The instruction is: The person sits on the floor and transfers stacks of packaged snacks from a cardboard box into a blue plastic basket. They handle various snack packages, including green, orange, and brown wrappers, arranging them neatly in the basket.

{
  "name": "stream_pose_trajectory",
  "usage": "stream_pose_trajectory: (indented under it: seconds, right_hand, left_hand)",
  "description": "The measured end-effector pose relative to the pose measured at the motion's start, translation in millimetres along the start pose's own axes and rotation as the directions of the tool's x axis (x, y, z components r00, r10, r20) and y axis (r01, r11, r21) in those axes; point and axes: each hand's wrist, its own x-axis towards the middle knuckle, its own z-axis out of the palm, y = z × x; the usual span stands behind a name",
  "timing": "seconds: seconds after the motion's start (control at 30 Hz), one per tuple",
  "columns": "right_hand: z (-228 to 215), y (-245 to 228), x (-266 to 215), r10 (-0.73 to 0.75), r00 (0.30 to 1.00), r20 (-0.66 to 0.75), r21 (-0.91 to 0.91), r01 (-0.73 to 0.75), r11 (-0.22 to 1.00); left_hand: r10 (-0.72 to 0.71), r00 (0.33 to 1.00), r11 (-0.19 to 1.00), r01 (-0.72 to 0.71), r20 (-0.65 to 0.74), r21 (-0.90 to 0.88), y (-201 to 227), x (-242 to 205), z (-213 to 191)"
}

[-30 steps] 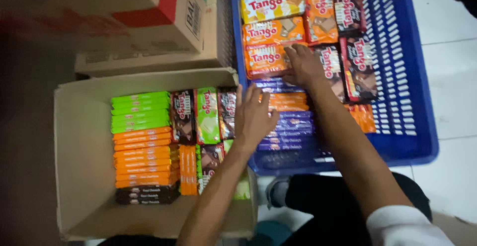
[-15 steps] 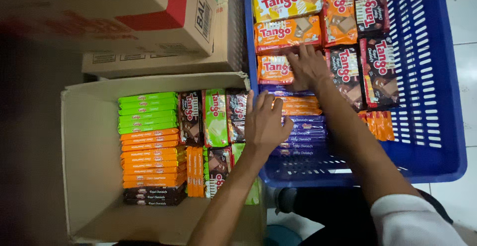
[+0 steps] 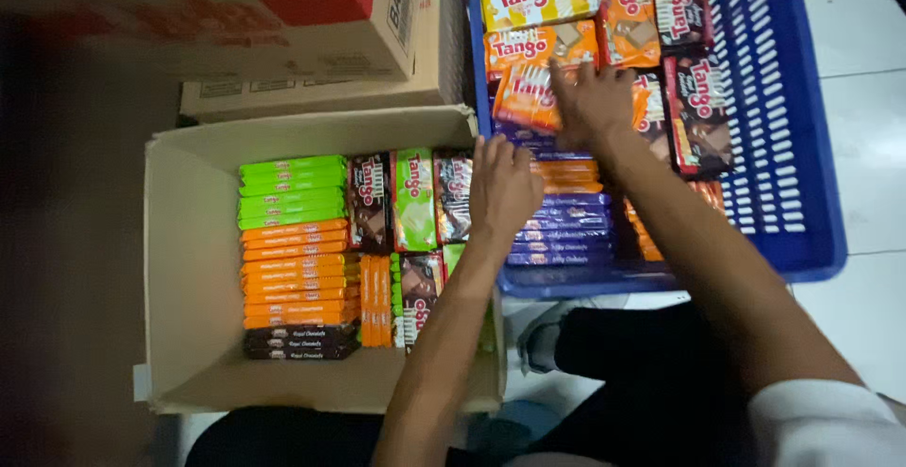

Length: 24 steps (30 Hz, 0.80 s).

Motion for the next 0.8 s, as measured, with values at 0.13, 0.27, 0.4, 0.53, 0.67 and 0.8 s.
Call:
stream_pose_trajectory:
  seconds: [0.13, 0.27, 0.4, 0.53, 0.67, 0.8]
  right_hand:
    - [-93.9, 14.7, -38.3, 0.180, 0.980, 0.089, 0.197, -0.194, 0.961]
    - [-146.2, 1.5, -93.6, 0.224, 0.973, 0.054, 0.405, -0.226, 0.886]
    - [-189.5, -42.8, -142.8, 0.276, 0.960, -0.048, 0.622, -0.188, 0.761]
    - [-194.1, -92.7, -169.4, 0.136, 0.953, -0.271, 0.645, 0.075, 0.760]
    - [-184.9, -138.2, -175.5, -0.018, 0.931, -0.366, 0.620, 0.258, 0.741]
    - [-193.9, -155.4, -172.7, -0.192, 0.879, -0.437, 0.756, 0.474, 0.451]
  left_hand:
    - [0.014, 0.990, 0.998, -0.022, -0.138, -0.058, 9.0, 15.2, -21.0]
    - [-0.093, 0.983, 0.977, 0.060, -0.156, -0.207, 10.8, 4.9, -32.5]
    - [-0.321, 0.947, 0.762, 0.238, -0.032, -0.602, 15.5, 2.5, -58.8]
    - [-0.424, 0.897, 0.061, 0.164, 0.123, -0.985, 35.2, 3.2, -130.9]
    - [-0.666, 0.718, 0.274, 0.490, 0.204, -0.827, -12.5, -12.0, -181.6]
    - [-0.466, 0.874, 0.281, 0.292, 0.136, -0.914, -119.8, -56.0, -199.7]
